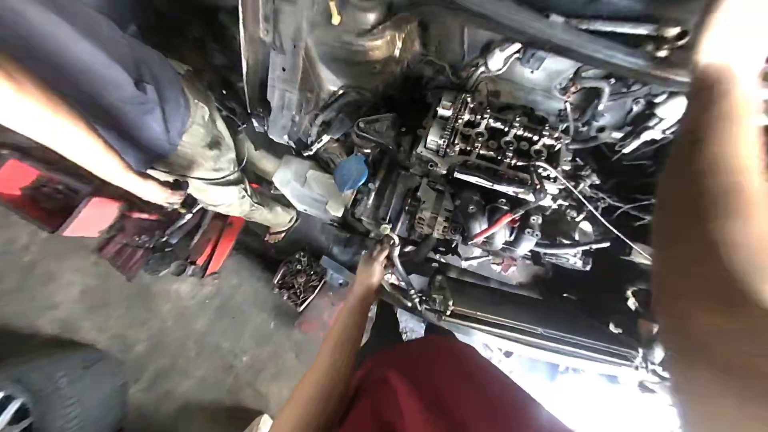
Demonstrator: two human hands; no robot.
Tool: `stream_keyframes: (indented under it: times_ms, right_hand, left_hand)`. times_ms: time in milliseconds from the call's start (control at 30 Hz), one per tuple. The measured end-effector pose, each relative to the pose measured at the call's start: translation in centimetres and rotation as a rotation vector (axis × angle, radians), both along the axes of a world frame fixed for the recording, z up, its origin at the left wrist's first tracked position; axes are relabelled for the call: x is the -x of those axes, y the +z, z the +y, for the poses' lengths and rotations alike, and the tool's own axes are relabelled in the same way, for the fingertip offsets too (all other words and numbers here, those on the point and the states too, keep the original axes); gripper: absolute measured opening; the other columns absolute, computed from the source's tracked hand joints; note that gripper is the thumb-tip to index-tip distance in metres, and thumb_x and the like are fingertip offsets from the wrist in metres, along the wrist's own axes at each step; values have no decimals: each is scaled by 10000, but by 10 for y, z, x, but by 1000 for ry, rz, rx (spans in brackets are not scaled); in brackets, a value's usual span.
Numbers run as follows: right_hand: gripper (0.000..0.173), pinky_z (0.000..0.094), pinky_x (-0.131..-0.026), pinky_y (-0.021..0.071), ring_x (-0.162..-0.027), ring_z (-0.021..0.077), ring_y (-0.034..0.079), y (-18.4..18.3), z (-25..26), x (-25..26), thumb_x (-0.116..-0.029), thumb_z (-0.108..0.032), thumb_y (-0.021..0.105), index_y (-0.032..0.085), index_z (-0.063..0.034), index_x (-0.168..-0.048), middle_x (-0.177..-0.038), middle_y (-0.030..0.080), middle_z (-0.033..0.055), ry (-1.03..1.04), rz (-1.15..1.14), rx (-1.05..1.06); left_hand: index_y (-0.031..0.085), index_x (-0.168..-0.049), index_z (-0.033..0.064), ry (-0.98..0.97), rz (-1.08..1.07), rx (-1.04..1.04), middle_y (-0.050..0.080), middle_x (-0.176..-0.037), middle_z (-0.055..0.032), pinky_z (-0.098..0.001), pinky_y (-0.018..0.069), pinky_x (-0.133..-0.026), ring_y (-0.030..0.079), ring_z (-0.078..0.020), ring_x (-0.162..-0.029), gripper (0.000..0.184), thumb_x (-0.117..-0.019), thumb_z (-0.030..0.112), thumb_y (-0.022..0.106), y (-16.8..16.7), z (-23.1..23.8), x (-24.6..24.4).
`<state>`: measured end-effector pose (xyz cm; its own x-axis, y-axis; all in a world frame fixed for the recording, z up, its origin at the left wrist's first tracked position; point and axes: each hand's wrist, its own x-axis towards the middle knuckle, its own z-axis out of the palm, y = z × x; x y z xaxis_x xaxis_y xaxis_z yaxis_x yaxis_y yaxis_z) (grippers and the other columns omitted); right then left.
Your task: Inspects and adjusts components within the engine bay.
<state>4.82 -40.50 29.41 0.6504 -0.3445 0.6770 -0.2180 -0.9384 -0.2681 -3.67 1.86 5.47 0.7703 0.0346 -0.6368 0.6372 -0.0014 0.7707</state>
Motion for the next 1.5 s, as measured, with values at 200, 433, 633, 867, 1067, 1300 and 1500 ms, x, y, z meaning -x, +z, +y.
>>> stream_keyframes:
  times_ms: [200,433,633,867,1067,1300,1500]
  right_hand:
    - [467,695,-1036,355,-1255,494,523,-117,-2,91,-960,-386,620,670,-26,-1253,-1272,610,300,159,224,-236]
    - [583,787,-1040,355,-1314,607,455,-200,-94,162,-983,-275,687,502,42,-1436,-1375,505,418,-224,633,-762]
    - [451,743,-994,431,-1190,559,583,-204,-85,198,-1009,-250,649,591,49,-1342,-1249,618,370,-281,569,-881]
    - [294,364,-739,566,-822,173,634,-238,-67,241,-1039,-131,539,575,21,-1288,-1035,651,140,-304,-204,-1560]
    - [272,383,-645,511,-694,159,531,-280,-113,240,-1064,-328,474,572,-75,-1065,-836,546,36,-335,-570,-1841]
    - [437,417,-752,563,-893,180,627,-229,-111,241,-1076,-429,378,547,-88,-1289,-1069,629,79,-436,-741,-1708]
    - [468,394,-817,562,-886,148,609,-219,-152,262,-1102,-429,100,437,-114,-1187,-998,557,54,-252,-1089,-1633]
  left_hand:
    - [609,-1247,-73,-200,-448,-195,731,-1068,-93,-296,624,-820,726,-106,-897,303,-996,95,593,41,60,77]
    - [646,-1246,-29,-497,-777,-467,738,-1043,-113,-348,604,-868,720,-131,-927,378,-947,200,682,101,37,41]
    - [592,-1418,124,-1034,-1003,-697,654,-1315,-158,-573,500,-1036,632,-337,-1211,630,-889,415,774,140,-113,-12]
    - [208,-1653,260,-1532,-894,-1035,205,-1688,-206,-720,175,-1185,213,-456,-1537,1253,-666,579,912,100,-222,-46]
    - [129,-1663,303,-1570,-719,-1155,141,-1699,-216,-755,194,-1159,178,-491,-1533,1331,-639,522,952,90,-238,-73]
    - [214,-1647,225,-1519,-731,-1048,248,-1609,-339,-709,420,-1057,409,-540,-1395,1227,-679,361,955,104,-242,-86]
    - [318,-1611,176,-1609,-1018,-1189,347,-1576,-287,-687,249,-1171,343,-489,-1449,1189,-627,425,937,118,-219,-80]
